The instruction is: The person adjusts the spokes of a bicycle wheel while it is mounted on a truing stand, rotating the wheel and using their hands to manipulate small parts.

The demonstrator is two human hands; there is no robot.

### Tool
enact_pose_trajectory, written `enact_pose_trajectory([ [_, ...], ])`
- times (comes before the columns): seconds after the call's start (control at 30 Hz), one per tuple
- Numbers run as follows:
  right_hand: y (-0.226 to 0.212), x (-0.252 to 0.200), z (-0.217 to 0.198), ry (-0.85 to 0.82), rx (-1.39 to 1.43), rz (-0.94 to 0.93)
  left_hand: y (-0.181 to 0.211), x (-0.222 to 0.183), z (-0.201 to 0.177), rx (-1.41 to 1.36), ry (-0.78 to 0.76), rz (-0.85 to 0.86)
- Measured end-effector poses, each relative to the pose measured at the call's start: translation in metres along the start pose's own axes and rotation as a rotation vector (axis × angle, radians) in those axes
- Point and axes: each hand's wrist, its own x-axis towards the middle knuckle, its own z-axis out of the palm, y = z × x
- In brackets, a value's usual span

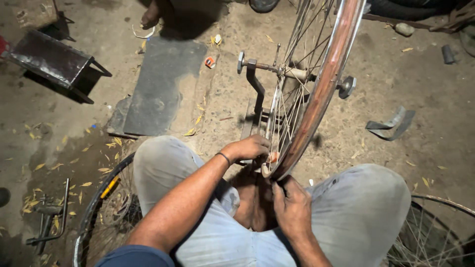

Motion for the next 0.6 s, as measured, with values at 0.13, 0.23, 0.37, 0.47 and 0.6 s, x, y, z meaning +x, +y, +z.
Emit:
enact_pose_trajectory([
  [0.13,-0.006,-0.001,-0.002,0.010,-0.037,-0.012,0.021,-0.015,-0.011,-0.050,-0.016,0.083],
  [0.23,-0.009,0.000,-0.008,0.050,0.018,-0.010,0.038,-0.021,-0.012,-0.182,-0.047,-0.020],
  [0.37,-0.014,0.000,-0.012,0.042,-0.009,-0.018,0.051,-0.030,-0.017,-0.448,-0.078,-0.230],
  [0.47,-0.017,0.001,-0.015,0.033,0.016,-0.013,0.055,-0.031,-0.019,-0.040,0.065,0.060],
  [0.6,-0.019,0.002,-0.017,0.033,0.050,-0.034,0.062,-0.029,-0.004,-0.040,0.202,-0.038],
])
